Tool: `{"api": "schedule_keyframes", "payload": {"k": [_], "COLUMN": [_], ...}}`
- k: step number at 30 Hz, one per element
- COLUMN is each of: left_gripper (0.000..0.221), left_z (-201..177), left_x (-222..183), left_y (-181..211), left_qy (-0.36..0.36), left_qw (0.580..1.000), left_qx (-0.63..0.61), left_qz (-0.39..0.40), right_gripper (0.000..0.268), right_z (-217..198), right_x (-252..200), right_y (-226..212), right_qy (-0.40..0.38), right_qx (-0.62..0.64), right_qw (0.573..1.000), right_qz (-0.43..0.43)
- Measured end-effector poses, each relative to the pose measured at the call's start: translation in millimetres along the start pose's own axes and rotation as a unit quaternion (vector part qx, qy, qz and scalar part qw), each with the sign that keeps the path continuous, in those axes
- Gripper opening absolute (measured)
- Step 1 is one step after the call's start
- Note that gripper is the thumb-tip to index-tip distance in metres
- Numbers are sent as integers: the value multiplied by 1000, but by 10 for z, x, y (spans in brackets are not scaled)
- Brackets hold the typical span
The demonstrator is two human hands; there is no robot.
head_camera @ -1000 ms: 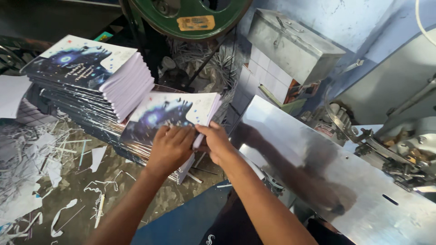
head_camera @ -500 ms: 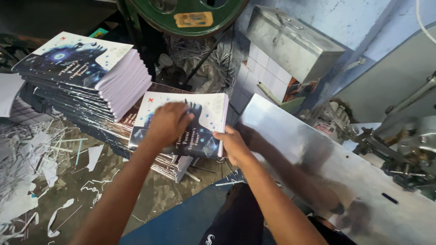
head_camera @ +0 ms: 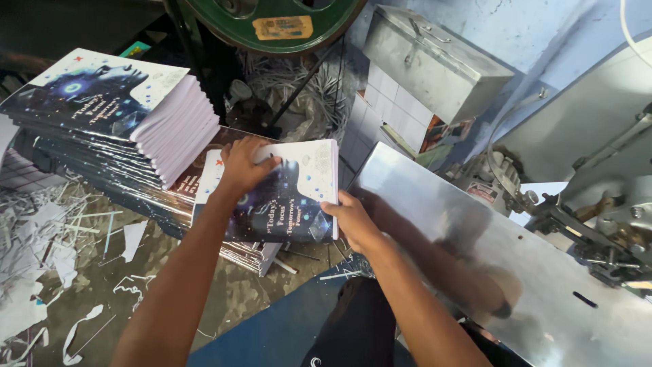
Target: The person repeatedly picks up a book from a stack, places it into a binding machine, operates the machine to bind the book, and then removes the finished book. This process is repeated for multiple books.
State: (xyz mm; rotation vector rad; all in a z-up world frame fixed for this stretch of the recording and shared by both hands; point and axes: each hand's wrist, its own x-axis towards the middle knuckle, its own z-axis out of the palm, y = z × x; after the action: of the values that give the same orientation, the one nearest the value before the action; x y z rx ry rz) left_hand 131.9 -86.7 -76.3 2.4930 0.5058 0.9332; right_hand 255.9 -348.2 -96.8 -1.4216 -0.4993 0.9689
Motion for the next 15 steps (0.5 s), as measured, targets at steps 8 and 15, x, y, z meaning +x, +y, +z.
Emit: {"api": "schedule_keyframes", "payload": {"k": [8, 15], "left_gripper": [46, 44], "left_z": [-33, -181], "left_x": [-91, -96], "left_y": [50, 183], "left_qy": [98, 108], "left_qw": [994, 992], "left_qx": [-30, -43], "left_qz": [50, 51], "right_gripper": [64, 51], "right_z": [15, -69], "right_x": [-33, -424], "right_y": [109, -43], "right_qy": [-4, -135], "right_qx": [37, 87], "right_qw": [988, 983], "right_qz": [-153, 90]}}
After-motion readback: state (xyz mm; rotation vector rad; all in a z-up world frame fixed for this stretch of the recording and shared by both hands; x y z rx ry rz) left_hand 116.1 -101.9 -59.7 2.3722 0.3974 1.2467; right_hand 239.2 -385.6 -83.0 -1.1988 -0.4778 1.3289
